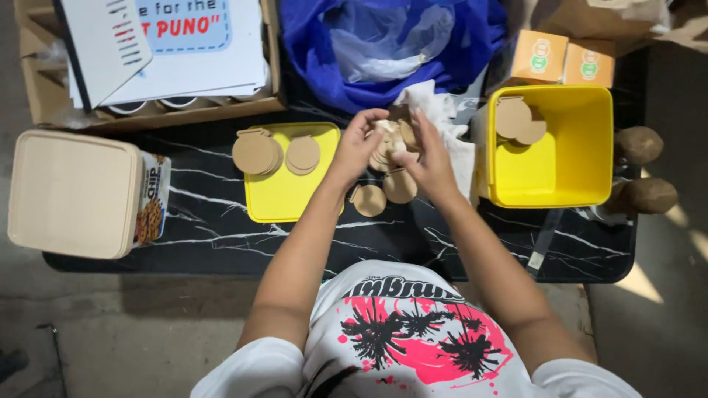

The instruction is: Wiping circular cardboard lids with a cloth and organizing them.

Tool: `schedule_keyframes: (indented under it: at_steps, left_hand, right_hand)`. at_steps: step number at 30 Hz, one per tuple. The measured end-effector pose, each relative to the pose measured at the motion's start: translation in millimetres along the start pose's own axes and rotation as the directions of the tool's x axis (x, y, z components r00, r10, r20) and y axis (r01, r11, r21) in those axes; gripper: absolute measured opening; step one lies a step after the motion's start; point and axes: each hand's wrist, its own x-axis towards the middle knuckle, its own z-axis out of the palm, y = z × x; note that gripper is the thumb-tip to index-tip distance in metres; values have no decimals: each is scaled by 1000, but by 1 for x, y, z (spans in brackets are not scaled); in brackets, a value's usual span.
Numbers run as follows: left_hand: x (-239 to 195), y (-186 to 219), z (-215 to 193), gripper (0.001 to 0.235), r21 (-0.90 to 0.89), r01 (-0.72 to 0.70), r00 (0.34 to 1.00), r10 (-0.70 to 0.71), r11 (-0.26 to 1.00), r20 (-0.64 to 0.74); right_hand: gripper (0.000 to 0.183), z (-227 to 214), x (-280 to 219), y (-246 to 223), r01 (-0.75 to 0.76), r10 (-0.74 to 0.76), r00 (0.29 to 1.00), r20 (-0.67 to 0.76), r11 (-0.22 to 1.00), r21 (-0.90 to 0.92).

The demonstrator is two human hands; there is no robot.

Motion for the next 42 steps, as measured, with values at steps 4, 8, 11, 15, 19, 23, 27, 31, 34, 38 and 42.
schedule_keyframes:
  at_steps: [4, 8, 11, 15, 19, 23, 27, 31, 34, 38, 42]
  left_hand:
    - [1, 44, 50, 36, 21, 32, 989, -35, 999, 141]
    - [22, 60, 93, 28, 37, 190, 956, -194, 981, 222]
    - [43, 66, 132, 24, 161, 176, 941, -214, 971, 263]
    - [91, 68, 197, 23, 437, -154, 920, -32, 886, 391]
    - [168, 36, 258, 22, 547, -347, 866, 37, 762, 498]
    - [228, 20, 333, 27, 343, -39, 835, -158, 939, 527]
    - [284, -18, 384, 26, 230, -50, 875, -68, 972, 480]
    - [330, -37, 417, 20, 410, -238, 939, 101, 881, 329]
    - [363, -45, 428, 12, 606, -364, 931, 260, 707, 255]
    - [393, -76, 426, 11, 651, -489, 869, 386, 581, 308]
    - [391, -80, 437, 19, 743, -544, 831, 376, 389, 411]
  right_hand:
    - [52, -42, 4, -1, -107, 71, 992, 103, 906, 410]
    - [17, -88, 6, -5, 55, -42, 997, -66, 974, 221]
    - [15, -117, 11, 3, -116, 187, 980, -72, 823, 557]
    - [13, -181, 20, 47, -130, 233, 967, -105, 804, 581]
    - [11, -282, 53, 60, 76, -36, 977, -210, 980, 182]
    - [26, -360, 92, 91, 56, -81, 986, -148, 985, -164]
    - [25, -407, 122, 154, -330, 346, 937, -56, 924, 192]
    - [15, -422, 156, 198, -292, 328, 941, -89, 913, 284]
    - [15, -424, 182, 233, -61, 82, 990, -117, 984, 167]
    - [21, -414, 210, 272, -34, -16, 988, -156, 950, -311]
    - [24, -407, 228, 288, -154, 72, 978, -196, 881, -447]
